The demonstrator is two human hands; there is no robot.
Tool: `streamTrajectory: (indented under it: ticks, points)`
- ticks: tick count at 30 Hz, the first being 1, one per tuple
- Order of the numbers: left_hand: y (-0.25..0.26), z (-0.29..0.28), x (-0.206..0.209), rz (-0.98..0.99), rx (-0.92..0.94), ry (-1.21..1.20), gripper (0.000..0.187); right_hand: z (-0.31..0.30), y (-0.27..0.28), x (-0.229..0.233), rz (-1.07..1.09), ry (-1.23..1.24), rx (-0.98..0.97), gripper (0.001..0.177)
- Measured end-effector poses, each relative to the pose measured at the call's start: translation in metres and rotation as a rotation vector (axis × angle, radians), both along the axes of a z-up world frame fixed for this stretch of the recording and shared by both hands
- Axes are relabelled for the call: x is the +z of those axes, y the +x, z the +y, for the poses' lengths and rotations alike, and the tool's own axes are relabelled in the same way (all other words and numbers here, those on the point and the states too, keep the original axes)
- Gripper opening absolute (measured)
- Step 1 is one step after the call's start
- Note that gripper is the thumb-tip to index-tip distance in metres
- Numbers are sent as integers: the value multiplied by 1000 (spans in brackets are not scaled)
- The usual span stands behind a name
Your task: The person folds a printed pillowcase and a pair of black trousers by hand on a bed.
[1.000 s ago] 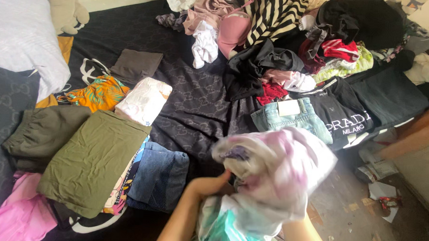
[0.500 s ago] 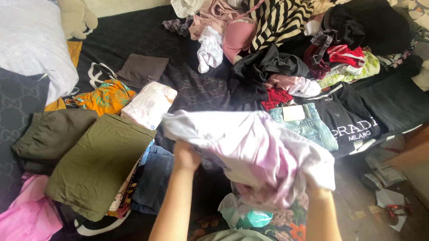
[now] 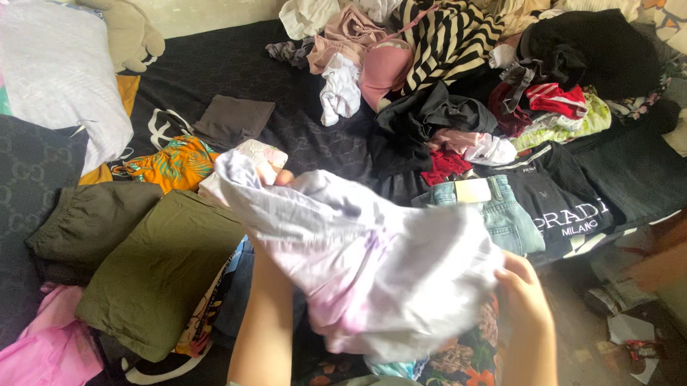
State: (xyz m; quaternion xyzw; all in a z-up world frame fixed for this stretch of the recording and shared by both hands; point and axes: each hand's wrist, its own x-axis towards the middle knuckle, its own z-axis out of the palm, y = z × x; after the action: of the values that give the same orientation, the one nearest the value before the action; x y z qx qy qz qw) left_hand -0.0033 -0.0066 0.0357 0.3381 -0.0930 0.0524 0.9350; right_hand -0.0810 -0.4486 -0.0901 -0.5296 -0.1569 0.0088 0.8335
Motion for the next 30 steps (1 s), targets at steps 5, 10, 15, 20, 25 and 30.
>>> streamTrajectory:
  ticks: [5, 10, 15, 20, 25, 30]
  points:
    - [-8, -26, 0, -5, -221, -12, 51, 101, 20, 53, -74, -447, -283, 56]
    - [-18, -44, 6, -42, -209, -93, 53, 162, 38, 79, -367, -539, 0, 98]
    - [-11, -28, 16, -58, -159, -159, 55, 167, 77, 18, 2, -306, 340, 91]
    - [5, 25, 29, -95, -131, -250, 57, 97, 109, -22, -7, -645, 502, 47]
    - [7, 60, 33, -99, -88, 148, 53, 28, 108, 33, -8, -134, 204, 32]
    - [16, 71, 18, -87, 204, 498, 31, 31, 95, 122, -347, -503, 89, 18]
